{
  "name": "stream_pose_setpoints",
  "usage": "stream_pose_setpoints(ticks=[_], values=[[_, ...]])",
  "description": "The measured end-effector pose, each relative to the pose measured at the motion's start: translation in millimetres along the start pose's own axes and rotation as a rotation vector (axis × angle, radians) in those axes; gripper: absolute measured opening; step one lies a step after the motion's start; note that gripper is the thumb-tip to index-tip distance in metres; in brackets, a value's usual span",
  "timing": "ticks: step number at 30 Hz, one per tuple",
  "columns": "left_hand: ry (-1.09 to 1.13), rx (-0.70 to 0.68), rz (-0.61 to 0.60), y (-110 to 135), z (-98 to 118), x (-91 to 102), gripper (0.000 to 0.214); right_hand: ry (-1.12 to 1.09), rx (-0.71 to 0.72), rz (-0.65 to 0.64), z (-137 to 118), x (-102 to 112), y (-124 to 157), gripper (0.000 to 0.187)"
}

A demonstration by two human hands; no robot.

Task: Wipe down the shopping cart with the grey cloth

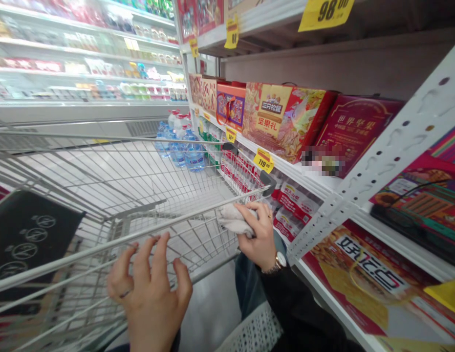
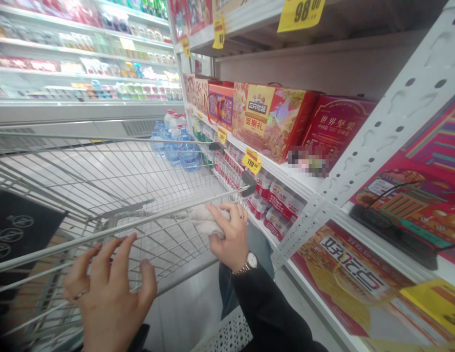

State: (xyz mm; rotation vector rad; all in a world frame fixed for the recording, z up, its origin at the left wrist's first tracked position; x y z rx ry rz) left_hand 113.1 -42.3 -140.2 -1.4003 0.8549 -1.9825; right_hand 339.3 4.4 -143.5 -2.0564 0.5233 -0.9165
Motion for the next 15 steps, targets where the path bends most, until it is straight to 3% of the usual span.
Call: stream_pose_setpoints(ticks=[5, 7, 11, 15], values=[[0.051, -0.048, -0.001, 0, 9, -0.4, 0.065, -0.073, 0.155, -0.15, -46, -20, 2, 0.07], [0.071, -0.08, -0.007, 1, 10, -0.1, 0.066, -0.089, 0.158, -0.148, -52, -24, 1, 0.071], [0.191, -0.153, 0.017, 3, 10, 3.3, 0.071, -0.062, 0.053, -0.052, -29, -15, -1, 0.065], [0.184, -0.125, 0.112, 5, 5, 10.7, 0.074, -0.023, -0.024, 0.027, -2, -3, -1, 0.063]])
Point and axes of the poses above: each hand's wrist, its own y-axis away from the middle knuckle, its own x-axis out of the back of the hand, z = x × y, the point moved 5 cm from there along -y, towards the middle knuckle, and after that the axes turned 2 degrees about z, right-handed, at the moved point
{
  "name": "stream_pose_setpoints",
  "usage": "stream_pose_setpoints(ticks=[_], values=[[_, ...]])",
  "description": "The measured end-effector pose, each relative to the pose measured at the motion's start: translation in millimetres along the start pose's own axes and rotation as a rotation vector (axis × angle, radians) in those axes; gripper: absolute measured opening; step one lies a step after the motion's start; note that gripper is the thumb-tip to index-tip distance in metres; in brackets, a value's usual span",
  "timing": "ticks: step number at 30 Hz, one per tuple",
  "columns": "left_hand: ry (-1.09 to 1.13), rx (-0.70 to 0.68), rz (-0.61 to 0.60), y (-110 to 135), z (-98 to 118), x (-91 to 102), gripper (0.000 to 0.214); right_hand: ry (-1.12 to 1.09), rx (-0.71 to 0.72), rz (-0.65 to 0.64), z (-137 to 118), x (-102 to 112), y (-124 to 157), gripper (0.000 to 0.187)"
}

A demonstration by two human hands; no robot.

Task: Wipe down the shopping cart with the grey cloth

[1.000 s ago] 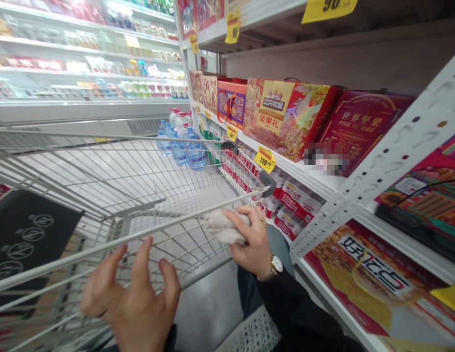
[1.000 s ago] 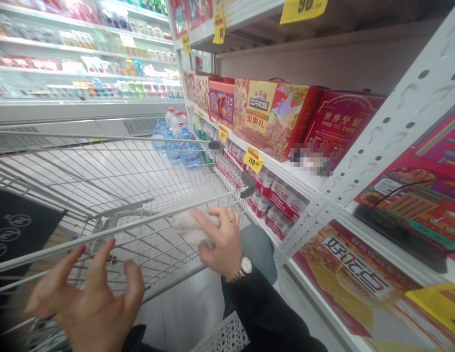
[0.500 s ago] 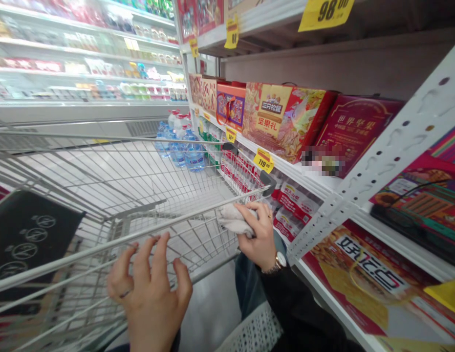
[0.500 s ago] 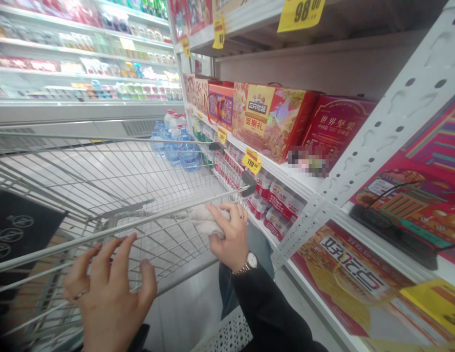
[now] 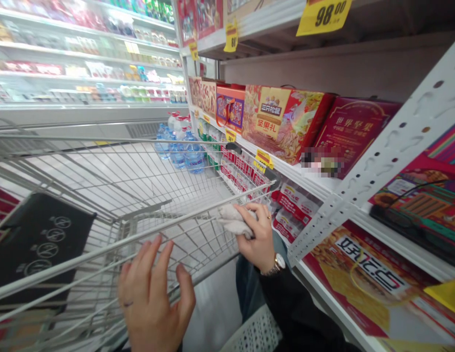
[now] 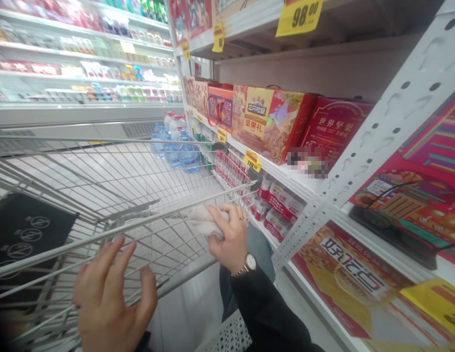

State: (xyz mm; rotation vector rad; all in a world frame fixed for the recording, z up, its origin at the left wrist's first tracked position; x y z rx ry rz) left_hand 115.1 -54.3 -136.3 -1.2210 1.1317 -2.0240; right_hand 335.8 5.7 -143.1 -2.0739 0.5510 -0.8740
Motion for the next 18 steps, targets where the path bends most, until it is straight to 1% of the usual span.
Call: stream_pose_setpoints(ticks=[2, 3, 4, 7, 9, 10, 13, 18], values=[[-0.06, 0.022, 0.028, 0, -2, 1.8, 0.073, -0.007, 0.014, -0.005, -3, 0, -1, 0.063], [-0.093, 0.02, 0.016, -1, -2, 0.7, 0.07, -0.02, 0.035, -0.025, -9, -3, -2, 0.064], [-0.121, 0.01, -0.008, -1, -2, -1.4, 0.065, -0.038, 0.066, -0.053, -17, -7, -3, 0.064], [-0.165, -0.052, -0.087, -2, 2, -9.3, 0.041, -0.099, 0.167, -0.135, -44, -23, -6, 0.069], [-0.158, -0.081, -0.095, -4, 5, -11.4, 0.029, -0.118, 0.183, -0.155, -54, -30, -8, 0.072], [-0.15, -0.083, -0.1, -5, 6, -11.9, 0.027, -0.122, 0.173, -0.151, -55, -31, -9, 0.072], [-0.109, -0.067, -0.129, -7, 8, -12.7, 0.023, -0.112, 0.098, -0.108, -44, -30, -8, 0.069], [-0.051, -0.067, -0.16, -8, 14, -13.4, 0.015, -0.035, -0.032, -0.01, -7, -16, -5, 0.065]])
Point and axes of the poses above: each hand's wrist, its own y-axis away from the middle knuckle, its own x-axis out of the back of the hand, z = x × y, the point moved 5 cm from there along -y, towards the middle knuckle, and after that the axes turned 2 degrees about z, right-handed, at the moved point
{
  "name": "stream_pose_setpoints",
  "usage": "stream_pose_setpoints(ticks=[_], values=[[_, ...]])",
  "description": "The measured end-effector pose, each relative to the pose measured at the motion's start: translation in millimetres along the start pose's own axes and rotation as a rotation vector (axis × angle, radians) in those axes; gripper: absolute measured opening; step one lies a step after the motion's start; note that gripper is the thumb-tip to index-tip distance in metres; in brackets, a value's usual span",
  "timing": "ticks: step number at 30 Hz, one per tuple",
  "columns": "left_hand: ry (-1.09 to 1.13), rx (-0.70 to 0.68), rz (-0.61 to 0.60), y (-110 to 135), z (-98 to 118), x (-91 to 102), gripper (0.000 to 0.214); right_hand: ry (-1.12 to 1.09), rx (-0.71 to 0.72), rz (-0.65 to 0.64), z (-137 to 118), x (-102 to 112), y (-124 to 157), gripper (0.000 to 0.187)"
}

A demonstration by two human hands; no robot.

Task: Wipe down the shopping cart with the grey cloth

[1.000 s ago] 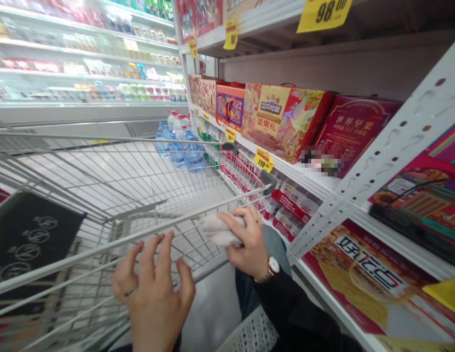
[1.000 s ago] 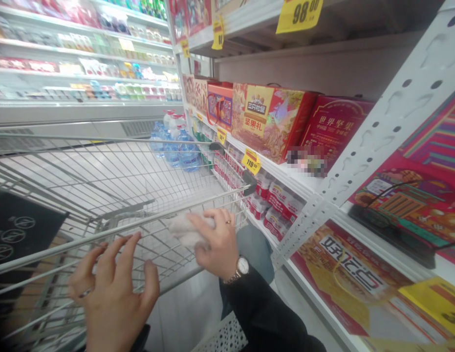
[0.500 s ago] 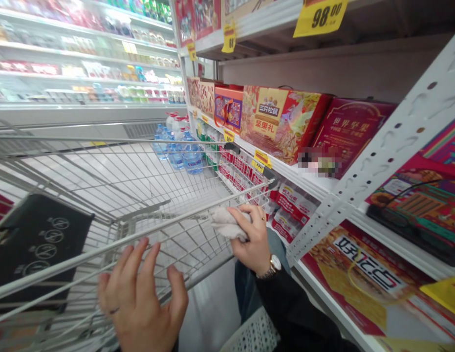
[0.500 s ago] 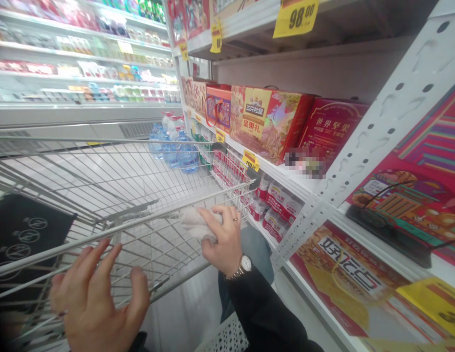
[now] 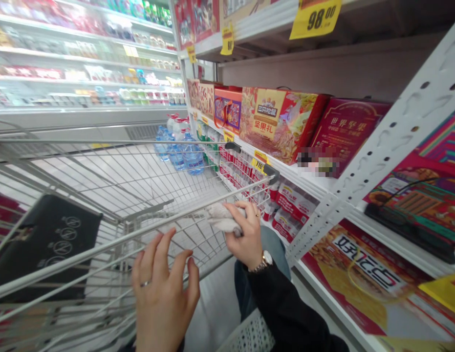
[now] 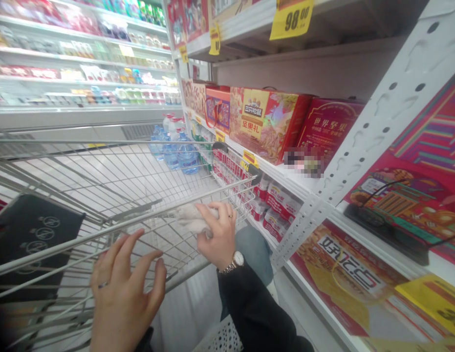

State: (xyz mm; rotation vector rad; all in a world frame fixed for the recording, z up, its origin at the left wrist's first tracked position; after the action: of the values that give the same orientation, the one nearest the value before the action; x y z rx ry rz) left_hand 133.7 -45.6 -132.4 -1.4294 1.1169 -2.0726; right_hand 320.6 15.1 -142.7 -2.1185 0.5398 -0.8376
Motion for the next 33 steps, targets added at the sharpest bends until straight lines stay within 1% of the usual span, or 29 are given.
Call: stream_pose_setpoints(ticks=[3, 5, 7, 10, 13, 15, 17, 21, 23, 25, 29, 31, 33], values=[[0.029, -0.01, -0.018, -1, 5, -0.7, 0.013, 0.037, -0.011, 0.031, 7, 7, -2, 0.065], [0.045, -0.011, -0.015, -2, 6, -0.5, 0.018, 0.034, 0.016, 0.022, 0, 7, -3, 0.065], [0.053, 0.005, 0.023, 0, 6, 1.8, 0.024, 0.007, 0.079, -0.035, -15, 3, -4, 0.068], [0.004, 0.085, 0.123, 5, -2, 8.9, 0.034, -0.025, 0.185, -0.139, -44, -10, -3, 0.074], [-0.096, 0.137, 0.157, 12, -11, 14.1, 0.039, -0.049, 0.211, -0.147, -60, -18, -3, 0.074], [-0.143, 0.128, 0.138, 14, -15, 15.4, 0.034, -0.06, 0.184, -0.122, -58, -18, -4, 0.072], [-0.173, 0.13, 0.121, 14, -17, 16.3, 0.027, -0.052, 0.142, -0.1, -48, -15, -3, 0.07], [-0.165, 0.159, 0.131, 12, -16, 17.4, 0.022, -0.008, 0.054, -0.022, -22, -4, 0, 0.065], [-0.151, 0.152, 0.132, 11, -13, 16.5, 0.021, -0.002, 0.041, 0.008, -20, -1, 0, 0.063], [-0.153, 0.146, 0.123, 11, -11, 14.7, 0.02, -0.016, 0.087, -0.021, -31, -4, 0, 0.065], [-0.158, 0.125, 0.12, 14, -10, 13.6, 0.02, -0.06, 0.255, -0.143, -70, -19, 0, 0.071], [-0.159, 0.115, 0.12, 16, -11, 15.4, 0.021, -0.059, 0.257, -0.157, -78, -22, 0, 0.071], [-0.164, 0.133, 0.131, 18, -14, 19.7, 0.023, -0.044, 0.212, -0.15, -75, -21, 0, 0.072]])
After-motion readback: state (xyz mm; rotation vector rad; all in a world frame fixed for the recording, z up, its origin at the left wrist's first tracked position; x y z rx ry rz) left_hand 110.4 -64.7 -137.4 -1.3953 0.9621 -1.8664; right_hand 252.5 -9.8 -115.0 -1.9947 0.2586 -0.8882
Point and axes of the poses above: each hand's wrist, its own y-axis away from the middle knuckle, its own x-axis out of the back of the hand, z = x × y, the point moved 5 cm from there along -y, towards the middle knuckle, and after that the axes turned 2 degrees about z, right-handed, at the moved point
